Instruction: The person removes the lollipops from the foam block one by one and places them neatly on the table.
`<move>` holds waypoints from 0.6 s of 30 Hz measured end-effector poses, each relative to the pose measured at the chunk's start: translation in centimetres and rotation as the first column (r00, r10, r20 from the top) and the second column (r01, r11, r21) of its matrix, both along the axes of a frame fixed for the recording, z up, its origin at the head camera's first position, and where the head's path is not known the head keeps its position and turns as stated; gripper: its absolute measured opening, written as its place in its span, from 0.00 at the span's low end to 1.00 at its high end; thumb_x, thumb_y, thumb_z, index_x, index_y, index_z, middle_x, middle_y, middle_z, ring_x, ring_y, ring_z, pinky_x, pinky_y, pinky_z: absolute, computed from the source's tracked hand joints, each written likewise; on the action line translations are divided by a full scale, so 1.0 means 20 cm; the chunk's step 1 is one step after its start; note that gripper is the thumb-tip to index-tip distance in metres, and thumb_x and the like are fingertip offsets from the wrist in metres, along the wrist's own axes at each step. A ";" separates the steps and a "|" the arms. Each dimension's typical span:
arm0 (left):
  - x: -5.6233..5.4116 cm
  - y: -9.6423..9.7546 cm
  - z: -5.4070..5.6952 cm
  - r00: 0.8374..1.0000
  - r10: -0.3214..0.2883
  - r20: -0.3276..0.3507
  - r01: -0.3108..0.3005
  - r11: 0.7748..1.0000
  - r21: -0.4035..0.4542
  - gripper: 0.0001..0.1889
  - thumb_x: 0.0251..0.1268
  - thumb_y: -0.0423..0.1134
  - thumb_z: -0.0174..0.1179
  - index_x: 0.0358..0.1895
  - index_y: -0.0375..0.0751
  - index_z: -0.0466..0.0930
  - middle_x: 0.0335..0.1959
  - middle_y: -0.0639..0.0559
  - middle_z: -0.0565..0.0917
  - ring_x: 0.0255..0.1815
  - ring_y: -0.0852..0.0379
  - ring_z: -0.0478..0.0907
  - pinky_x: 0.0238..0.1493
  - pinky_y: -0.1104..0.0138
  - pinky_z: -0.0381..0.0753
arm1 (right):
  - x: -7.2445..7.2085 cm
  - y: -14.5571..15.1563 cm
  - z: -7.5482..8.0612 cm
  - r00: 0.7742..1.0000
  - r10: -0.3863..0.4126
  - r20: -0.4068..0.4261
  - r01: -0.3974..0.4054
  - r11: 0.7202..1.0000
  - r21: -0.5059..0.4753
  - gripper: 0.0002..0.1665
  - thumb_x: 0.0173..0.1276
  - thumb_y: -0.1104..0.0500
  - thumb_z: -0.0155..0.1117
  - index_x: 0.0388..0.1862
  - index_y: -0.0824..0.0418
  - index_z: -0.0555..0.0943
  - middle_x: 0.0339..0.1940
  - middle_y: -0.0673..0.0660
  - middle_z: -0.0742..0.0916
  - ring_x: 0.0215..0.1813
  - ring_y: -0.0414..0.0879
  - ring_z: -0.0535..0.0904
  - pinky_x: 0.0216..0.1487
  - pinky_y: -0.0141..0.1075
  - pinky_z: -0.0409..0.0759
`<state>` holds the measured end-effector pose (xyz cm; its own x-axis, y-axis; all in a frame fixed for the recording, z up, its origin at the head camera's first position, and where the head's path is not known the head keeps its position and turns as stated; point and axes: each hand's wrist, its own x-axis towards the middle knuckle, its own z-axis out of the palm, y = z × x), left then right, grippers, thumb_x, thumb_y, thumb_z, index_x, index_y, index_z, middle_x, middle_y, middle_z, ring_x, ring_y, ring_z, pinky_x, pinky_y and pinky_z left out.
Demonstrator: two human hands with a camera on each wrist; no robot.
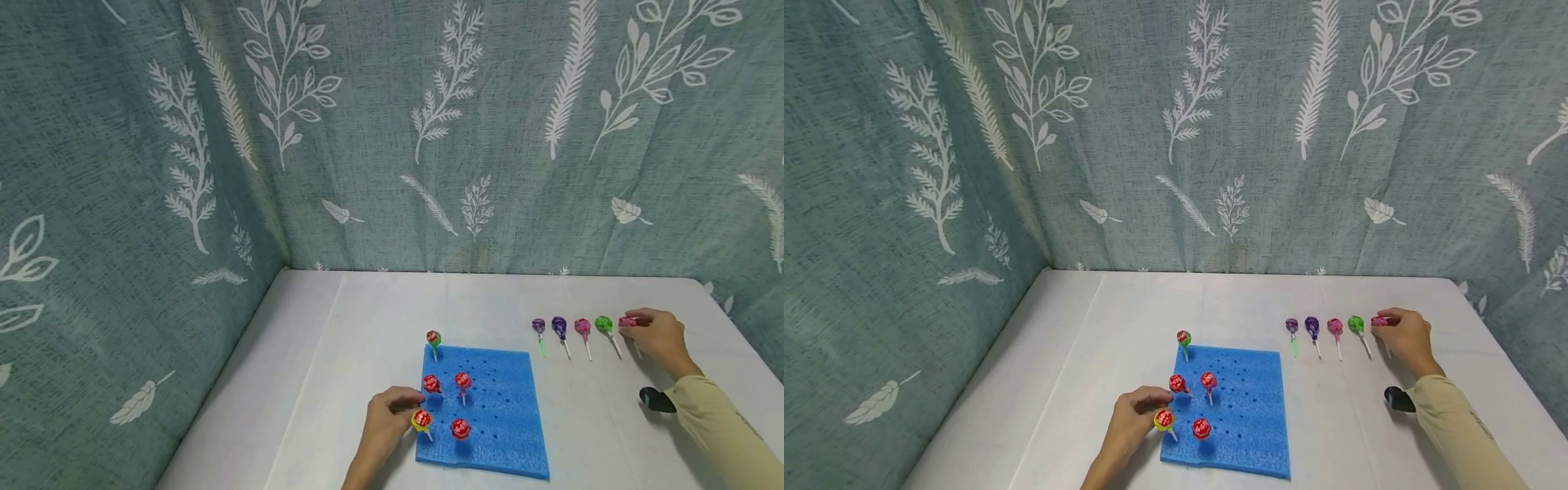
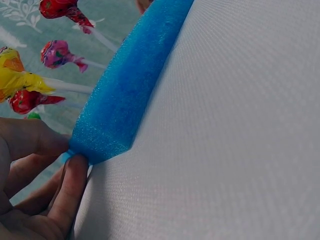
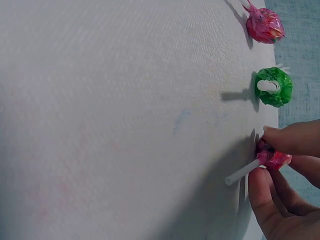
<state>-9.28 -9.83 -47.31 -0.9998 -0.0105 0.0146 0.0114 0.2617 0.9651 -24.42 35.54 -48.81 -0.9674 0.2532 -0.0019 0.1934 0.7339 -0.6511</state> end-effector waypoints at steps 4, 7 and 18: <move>-0.02 -0.01 -0.08 1.000 0.013 -0.006 -0.013 1.000 0.008 0.10 0.47 0.20 0.62 0.35 0.30 0.85 0.35 0.41 0.84 0.35 0.52 0.81 0.38 0.71 0.78 | 0.00 0.01 0.01 1.000 0.014 -0.014 -0.014 1.000 0.015 0.26 0.59 0.63 0.65 0.53 0.78 0.73 0.46 0.77 0.78 0.47 0.68 0.72 0.34 0.45 0.75; -0.04 -0.02 -0.16 1.000 0.022 -0.005 -0.022 1.000 0.013 0.11 0.47 0.21 0.63 0.35 0.34 0.86 0.35 0.45 0.85 0.35 0.55 0.81 0.38 0.70 0.78 | 0.01 0.01 0.02 1.000 0.011 0.004 -0.011 1.000 0.008 0.28 0.59 0.62 0.66 0.55 0.77 0.72 0.48 0.77 0.77 0.49 0.69 0.70 0.37 0.48 0.74; -0.06 -0.03 -0.20 1.000 0.012 -0.024 -0.013 1.000 -0.014 0.11 0.48 0.23 0.65 0.34 0.40 0.87 0.34 0.51 0.85 0.36 0.58 0.80 0.39 0.70 0.78 | 0.06 -0.01 0.08 0.996 0.064 -0.067 -0.061 0.997 0.041 0.25 0.61 0.61 0.63 0.52 0.77 0.74 0.48 0.78 0.77 0.49 0.70 0.69 0.39 0.55 0.68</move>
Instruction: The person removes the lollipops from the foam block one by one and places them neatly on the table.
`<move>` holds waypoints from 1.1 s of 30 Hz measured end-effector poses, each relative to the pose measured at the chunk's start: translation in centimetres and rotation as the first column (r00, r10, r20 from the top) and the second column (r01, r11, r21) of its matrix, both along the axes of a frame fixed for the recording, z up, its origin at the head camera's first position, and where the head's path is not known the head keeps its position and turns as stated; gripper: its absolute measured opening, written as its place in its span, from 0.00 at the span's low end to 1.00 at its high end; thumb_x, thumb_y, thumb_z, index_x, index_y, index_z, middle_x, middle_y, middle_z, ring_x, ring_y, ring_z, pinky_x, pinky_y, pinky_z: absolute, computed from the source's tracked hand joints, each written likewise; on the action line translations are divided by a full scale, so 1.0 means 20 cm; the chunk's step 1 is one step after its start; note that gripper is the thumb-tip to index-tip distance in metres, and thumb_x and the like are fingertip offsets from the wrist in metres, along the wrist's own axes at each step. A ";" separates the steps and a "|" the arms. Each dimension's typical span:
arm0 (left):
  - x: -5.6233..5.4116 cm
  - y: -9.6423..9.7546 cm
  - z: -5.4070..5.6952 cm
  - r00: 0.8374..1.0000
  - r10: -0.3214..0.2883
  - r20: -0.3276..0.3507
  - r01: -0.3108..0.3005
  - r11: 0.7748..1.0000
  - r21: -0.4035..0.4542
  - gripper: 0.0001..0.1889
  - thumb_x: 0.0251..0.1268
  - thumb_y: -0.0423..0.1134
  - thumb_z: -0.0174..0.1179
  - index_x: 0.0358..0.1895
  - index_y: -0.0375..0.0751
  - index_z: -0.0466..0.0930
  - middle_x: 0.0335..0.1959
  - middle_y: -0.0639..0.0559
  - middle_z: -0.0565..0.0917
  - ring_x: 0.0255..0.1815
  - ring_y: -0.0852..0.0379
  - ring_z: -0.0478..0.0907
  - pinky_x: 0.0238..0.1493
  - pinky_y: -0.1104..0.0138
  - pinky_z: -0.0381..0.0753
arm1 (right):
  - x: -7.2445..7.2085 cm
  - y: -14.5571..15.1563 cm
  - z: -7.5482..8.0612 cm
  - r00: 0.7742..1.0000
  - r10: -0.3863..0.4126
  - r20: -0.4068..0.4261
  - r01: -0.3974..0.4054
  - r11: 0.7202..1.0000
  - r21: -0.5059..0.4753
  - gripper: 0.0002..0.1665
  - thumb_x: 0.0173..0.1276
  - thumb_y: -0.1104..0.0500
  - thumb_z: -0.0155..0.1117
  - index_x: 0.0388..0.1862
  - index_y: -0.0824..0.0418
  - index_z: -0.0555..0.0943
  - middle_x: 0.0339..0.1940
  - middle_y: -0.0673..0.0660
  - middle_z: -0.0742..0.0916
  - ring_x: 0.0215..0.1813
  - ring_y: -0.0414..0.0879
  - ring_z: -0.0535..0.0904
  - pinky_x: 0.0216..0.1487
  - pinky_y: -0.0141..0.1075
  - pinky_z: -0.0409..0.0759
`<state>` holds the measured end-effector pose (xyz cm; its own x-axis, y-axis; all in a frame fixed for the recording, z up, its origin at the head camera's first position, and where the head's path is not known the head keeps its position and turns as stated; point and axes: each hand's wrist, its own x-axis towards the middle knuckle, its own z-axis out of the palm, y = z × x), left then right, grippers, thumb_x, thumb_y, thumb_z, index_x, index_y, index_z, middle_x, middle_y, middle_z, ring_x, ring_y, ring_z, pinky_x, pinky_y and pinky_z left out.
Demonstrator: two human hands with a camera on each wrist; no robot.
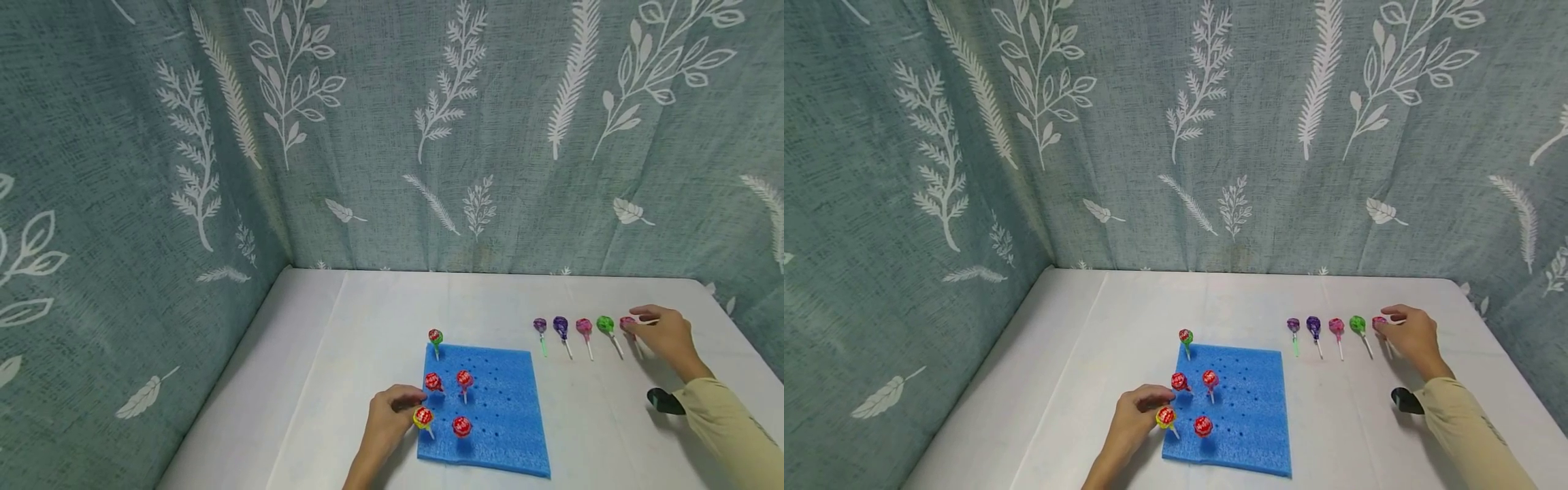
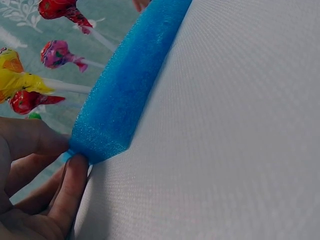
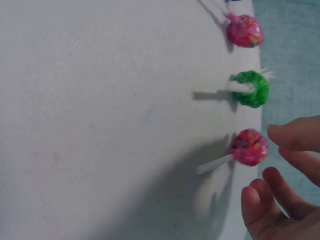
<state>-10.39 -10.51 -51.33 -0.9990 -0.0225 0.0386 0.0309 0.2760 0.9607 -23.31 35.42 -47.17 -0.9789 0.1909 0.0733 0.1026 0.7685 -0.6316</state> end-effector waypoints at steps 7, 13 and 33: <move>0.02 0.01 0.07 1.000 -0.005 0.002 0.005 1.000 -0.007 0.10 0.48 0.22 0.64 0.35 0.35 0.86 0.35 0.46 0.84 0.36 0.53 0.81 0.38 0.70 0.78 | -0.01 -0.01 0.01 0.986 0.119 -0.120 -0.114 0.992 0.043 0.21 0.60 0.59 0.67 0.47 0.73 0.79 0.43 0.74 0.81 0.42 0.66 0.77 0.31 0.45 0.75; 0.06 0.02 0.18 1.000 -0.021 0.002 0.021 1.000 0.012 0.09 0.48 0.21 0.63 0.35 0.29 0.84 0.36 0.40 0.84 0.38 0.44 0.81 0.39 0.68 0.79 | -0.08 0.00 -0.10 0.980 0.138 -0.142 -0.130 0.990 0.061 0.25 0.62 0.45 0.65 0.48 0.63 0.80 0.45 0.66 0.81 0.44 0.60 0.75 0.25 0.38 0.73; 0.01 0.00 0.07 0.999 -0.008 0.043 0.008 1.000 0.012 0.10 0.47 0.24 0.65 0.35 0.37 0.86 0.34 0.48 0.84 0.36 0.56 0.79 0.37 0.71 0.78 | 0.21 -0.43 0.30 0.913 0.337 -0.229 -0.344 0.939 0.009 0.16 0.62 0.55 0.67 0.46 0.63 0.82 0.45 0.64 0.82 0.43 0.56 0.77 0.36 0.37 0.77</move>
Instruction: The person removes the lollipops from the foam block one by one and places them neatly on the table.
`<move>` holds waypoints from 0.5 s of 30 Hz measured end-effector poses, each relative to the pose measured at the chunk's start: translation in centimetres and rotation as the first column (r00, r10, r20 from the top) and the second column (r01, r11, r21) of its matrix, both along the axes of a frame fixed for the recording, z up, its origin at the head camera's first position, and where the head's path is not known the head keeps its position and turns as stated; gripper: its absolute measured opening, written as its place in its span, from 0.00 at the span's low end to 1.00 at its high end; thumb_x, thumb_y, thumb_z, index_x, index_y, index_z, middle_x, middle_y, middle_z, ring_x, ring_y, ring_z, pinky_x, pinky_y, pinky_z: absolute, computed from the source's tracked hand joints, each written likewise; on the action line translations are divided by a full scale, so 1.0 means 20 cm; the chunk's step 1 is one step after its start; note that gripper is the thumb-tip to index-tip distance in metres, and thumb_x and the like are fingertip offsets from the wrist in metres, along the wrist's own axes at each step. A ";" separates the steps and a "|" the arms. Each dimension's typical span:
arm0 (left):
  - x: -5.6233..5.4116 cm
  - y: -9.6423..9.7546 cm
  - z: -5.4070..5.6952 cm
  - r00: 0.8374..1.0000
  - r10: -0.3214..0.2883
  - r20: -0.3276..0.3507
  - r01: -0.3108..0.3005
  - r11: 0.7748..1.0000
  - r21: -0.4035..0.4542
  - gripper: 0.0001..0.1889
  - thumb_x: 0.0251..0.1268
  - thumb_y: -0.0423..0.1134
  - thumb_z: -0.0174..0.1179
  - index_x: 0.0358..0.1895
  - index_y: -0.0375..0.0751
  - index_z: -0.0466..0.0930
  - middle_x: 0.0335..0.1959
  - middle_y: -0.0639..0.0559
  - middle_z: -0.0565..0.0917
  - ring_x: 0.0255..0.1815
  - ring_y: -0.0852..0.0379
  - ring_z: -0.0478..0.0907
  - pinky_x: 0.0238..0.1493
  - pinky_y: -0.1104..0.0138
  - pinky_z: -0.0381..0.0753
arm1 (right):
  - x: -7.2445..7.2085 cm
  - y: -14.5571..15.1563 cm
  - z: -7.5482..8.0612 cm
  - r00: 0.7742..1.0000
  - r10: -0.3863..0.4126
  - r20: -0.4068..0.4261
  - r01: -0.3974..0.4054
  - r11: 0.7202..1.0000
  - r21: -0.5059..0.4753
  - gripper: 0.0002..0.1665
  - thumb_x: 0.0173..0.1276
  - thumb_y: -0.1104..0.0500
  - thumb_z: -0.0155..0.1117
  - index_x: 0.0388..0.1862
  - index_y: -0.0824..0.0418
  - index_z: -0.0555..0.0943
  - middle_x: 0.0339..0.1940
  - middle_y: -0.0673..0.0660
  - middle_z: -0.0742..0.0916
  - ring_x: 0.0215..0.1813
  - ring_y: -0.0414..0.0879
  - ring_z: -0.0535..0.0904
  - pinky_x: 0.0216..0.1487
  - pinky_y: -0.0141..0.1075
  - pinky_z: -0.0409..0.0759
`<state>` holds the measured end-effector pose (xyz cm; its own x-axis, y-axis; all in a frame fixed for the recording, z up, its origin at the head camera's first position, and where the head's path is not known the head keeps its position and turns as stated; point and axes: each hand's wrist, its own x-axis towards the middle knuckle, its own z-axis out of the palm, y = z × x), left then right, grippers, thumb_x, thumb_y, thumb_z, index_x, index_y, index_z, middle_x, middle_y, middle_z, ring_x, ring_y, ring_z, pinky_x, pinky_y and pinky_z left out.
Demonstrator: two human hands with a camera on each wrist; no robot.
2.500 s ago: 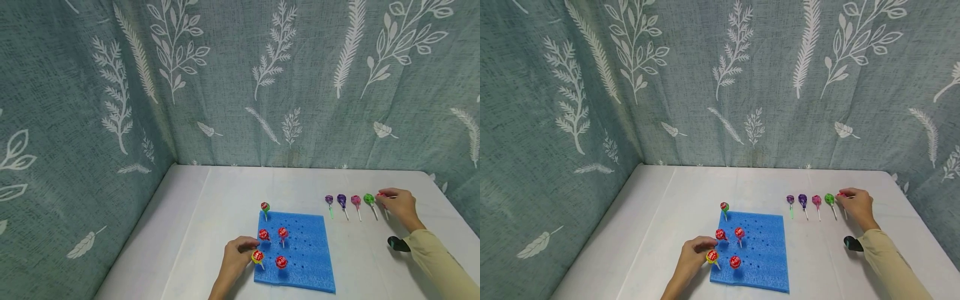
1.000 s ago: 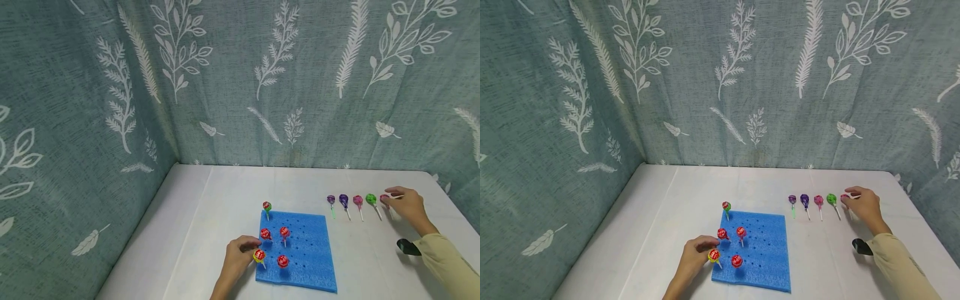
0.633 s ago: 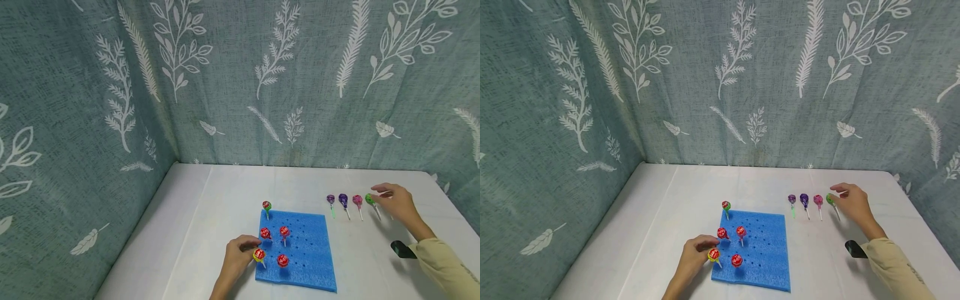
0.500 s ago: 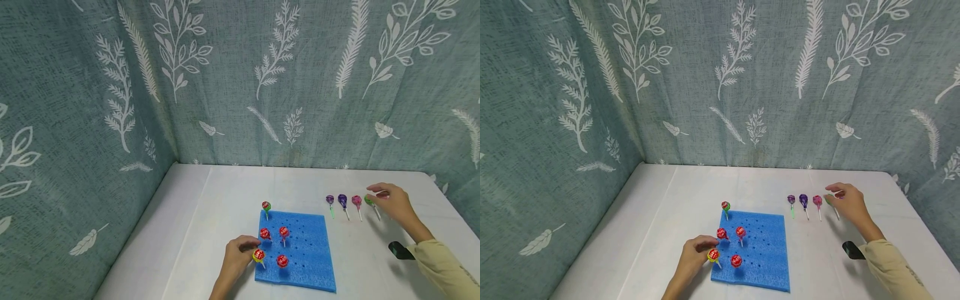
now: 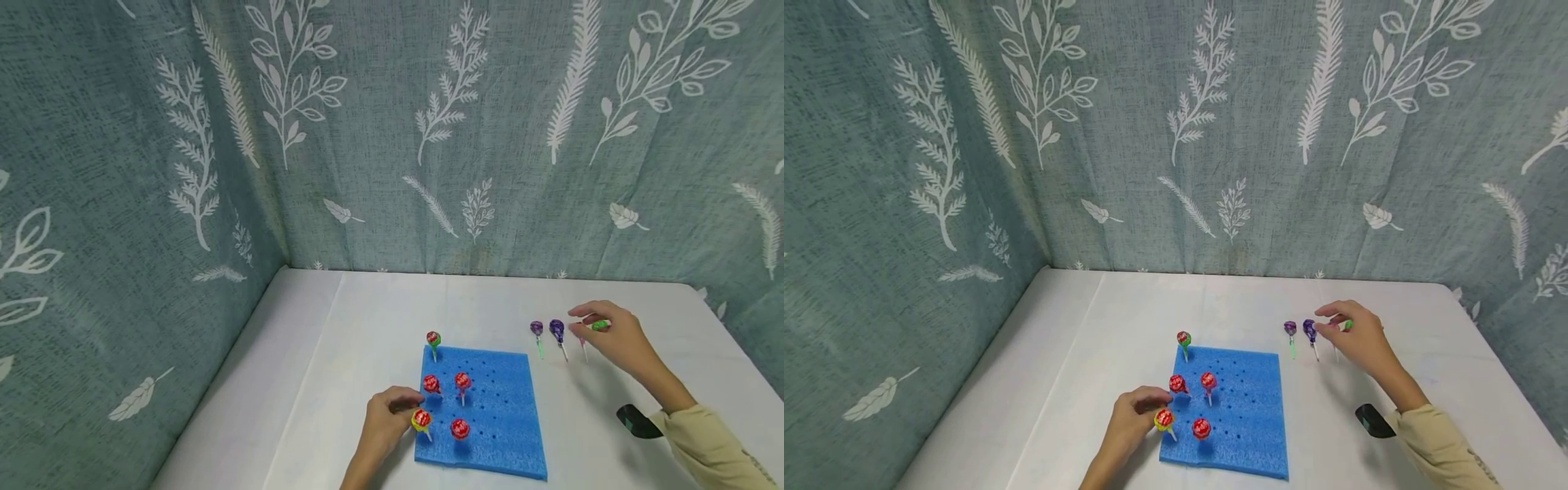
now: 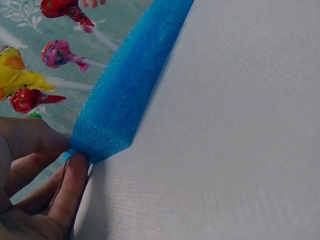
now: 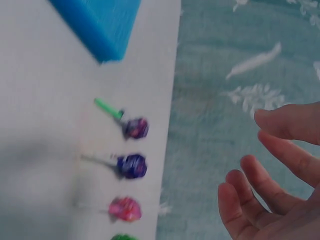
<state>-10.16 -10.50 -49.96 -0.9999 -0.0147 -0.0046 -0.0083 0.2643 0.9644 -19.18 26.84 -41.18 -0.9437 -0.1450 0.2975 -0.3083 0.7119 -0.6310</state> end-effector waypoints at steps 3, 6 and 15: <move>-0.02 -0.01 -0.06 1.000 0.004 0.007 -0.004 1.000 -0.016 0.10 0.47 0.25 0.66 0.34 0.40 0.86 0.33 0.52 0.84 0.35 0.57 0.80 0.37 0.71 0.78 | 0.02 -0.06 0.01 1.000 0.020 -0.004 -0.020 1.000 0.000 0.14 0.62 0.56 0.67 0.44 0.62 0.83 0.43 0.60 0.83 0.41 0.53 0.77 0.35 0.29 0.76; -0.03 -0.02 -0.06 1.000 0.002 0.006 -0.002 1.000 -0.024 0.10 0.47 0.24 0.65 0.33 0.39 0.86 0.33 0.52 0.84 0.35 0.57 0.80 0.37 0.71 0.78 | 0.04 -0.11 0.03 0.999 0.043 0.012 -0.043 0.999 -0.008 0.14 0.61 0.55 0.68 0.44 0.60 0.83 0.43 0.59 0.83 0.42 0.52 0.78 0.35 0.30 0.77; -0.02 -0.01 -0.06 1.000 -0.006 0.009 0.006 1.000 -0.028 0.10 0.46 0.25 0.66 0.33 0.40 0.85 0.32 0.53 0.84 0.35 0.57 0.79 0.37 0.71 0.77 | 0.09 -0.23 0.03 0.988 0.142 -0.055 -0.145 0.988 -0.045 0.10 0.58 0.60 0.70 0.40 0.56 0.84 0.37 0.50 0.83 0.38 0.41 0.75 0.34 0.30 0.77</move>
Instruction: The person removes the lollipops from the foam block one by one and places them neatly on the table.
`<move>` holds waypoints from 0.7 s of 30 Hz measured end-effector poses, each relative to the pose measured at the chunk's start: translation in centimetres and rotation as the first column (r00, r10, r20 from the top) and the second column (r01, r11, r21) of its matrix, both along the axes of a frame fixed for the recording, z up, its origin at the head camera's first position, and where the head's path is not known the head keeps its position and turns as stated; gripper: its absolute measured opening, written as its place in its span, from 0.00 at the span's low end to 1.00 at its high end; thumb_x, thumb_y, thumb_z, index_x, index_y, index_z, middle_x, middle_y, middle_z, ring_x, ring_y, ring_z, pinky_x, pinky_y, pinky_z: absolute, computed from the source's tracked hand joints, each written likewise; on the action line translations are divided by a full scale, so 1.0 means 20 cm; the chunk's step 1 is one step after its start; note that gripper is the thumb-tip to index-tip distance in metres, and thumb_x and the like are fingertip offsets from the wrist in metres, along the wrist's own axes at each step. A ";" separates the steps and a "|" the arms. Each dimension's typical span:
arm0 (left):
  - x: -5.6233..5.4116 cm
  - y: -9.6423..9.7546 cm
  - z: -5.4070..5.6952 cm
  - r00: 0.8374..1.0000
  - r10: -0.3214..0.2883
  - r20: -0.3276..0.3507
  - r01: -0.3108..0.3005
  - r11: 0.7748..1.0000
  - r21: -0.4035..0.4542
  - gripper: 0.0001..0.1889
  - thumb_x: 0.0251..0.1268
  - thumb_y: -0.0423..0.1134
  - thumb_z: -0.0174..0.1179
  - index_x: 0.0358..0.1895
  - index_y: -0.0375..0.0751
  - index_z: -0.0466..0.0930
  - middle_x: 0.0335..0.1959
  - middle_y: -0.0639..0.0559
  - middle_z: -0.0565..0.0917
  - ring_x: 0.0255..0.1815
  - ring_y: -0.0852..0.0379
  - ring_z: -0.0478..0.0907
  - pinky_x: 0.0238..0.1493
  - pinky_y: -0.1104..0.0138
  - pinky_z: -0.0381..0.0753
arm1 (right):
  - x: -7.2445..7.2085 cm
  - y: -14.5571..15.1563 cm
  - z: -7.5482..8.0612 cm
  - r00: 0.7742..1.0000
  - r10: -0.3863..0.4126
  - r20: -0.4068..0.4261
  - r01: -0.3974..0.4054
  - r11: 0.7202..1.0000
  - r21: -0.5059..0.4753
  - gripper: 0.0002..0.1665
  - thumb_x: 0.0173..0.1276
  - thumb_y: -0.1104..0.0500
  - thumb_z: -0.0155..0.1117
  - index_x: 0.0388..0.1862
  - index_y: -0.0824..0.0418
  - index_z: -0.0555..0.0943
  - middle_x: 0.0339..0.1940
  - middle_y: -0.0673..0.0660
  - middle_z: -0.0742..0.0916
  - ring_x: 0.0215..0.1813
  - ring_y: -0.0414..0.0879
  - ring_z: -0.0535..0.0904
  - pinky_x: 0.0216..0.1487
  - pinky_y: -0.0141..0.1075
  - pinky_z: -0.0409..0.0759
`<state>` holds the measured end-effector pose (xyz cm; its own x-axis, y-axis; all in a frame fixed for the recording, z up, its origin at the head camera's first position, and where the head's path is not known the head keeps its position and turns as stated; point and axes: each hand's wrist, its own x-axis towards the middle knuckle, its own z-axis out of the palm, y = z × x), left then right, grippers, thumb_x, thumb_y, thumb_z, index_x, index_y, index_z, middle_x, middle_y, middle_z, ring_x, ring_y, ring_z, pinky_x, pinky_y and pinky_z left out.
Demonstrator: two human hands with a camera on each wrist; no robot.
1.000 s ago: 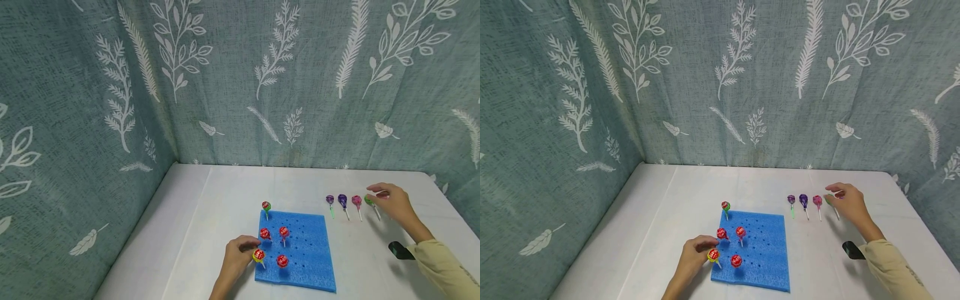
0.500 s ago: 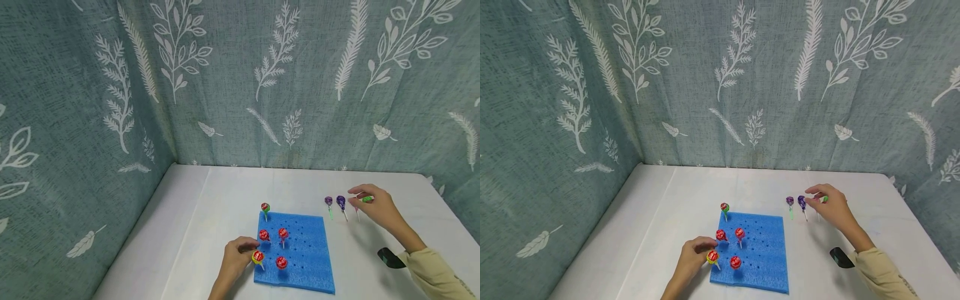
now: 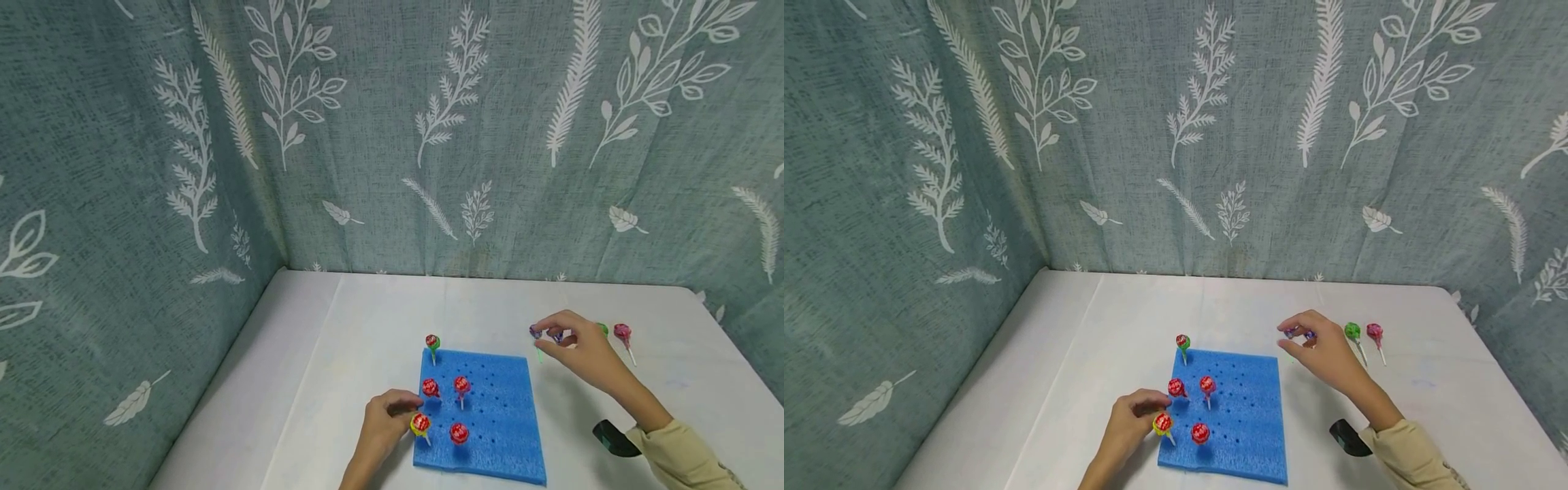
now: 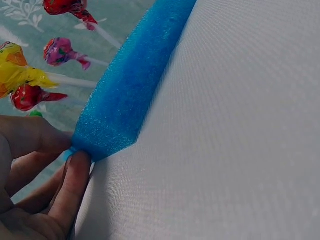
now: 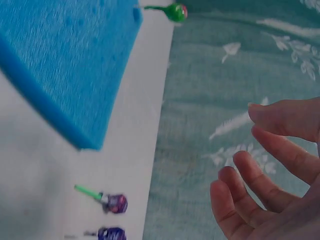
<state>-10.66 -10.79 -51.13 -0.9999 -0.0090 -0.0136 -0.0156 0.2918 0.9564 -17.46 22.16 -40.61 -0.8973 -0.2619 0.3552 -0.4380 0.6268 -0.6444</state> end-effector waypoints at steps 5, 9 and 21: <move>0.00 0.00 0.00 1.000 -0.007 0.007 0.007 1.000 0.010 0.10 0.46 0.25 0.66 0.33 0.40 0.86 0.33 0.53 0.84 0.35 0.58 0.79 0.37 0.70 0.77 | 0.02 -0.06 0.01 0.999 0.042 -0.019 -0.042 0.999 -0.002 0.11 0.57 0.61 0.71 0.40 0.54 0.83 0.38 0.49 0.83 0.39 0.39 0.76 0.34 0.30 0.78; 0.00 0.00 0.00 1.000 -0.002 0.005 0.002 1.000 0.018 0.10 0.46 0.24 0.66 0.33 0.40 0.86 0.33 0.52 0.84 0.35 0.58 0.80 0.38 0.70 0.77 | 0.04 -0.11 0.02 0.997 0.078 -0.005 -0.078 0.997 -0.007 0.11 0.58 0.61 0.70 0.40 0.53 0.83 0.39 0.47 0.83 0.40 0.40 0.76 0.35 0.32 0.79; 0.00 -0.01 0.00 1.000 -0.015 -0.014 0.015 0.999 0.043 0.10 0.47 0.25 0.66 0.34 0.38 0.86 0.35 0.50 0.84 0.36 0.57 0.80 0.38 0.70 0.77 | 0.10 -0.23 0.01 0.988 0.139 0.061 -0.136 0.989 -0.058 0.11 0.59 0.58 0.70 0.41 0.51 0.81 0.40 0.45 0.82 0.42 0.43 0.77 0.37 0.34 0.80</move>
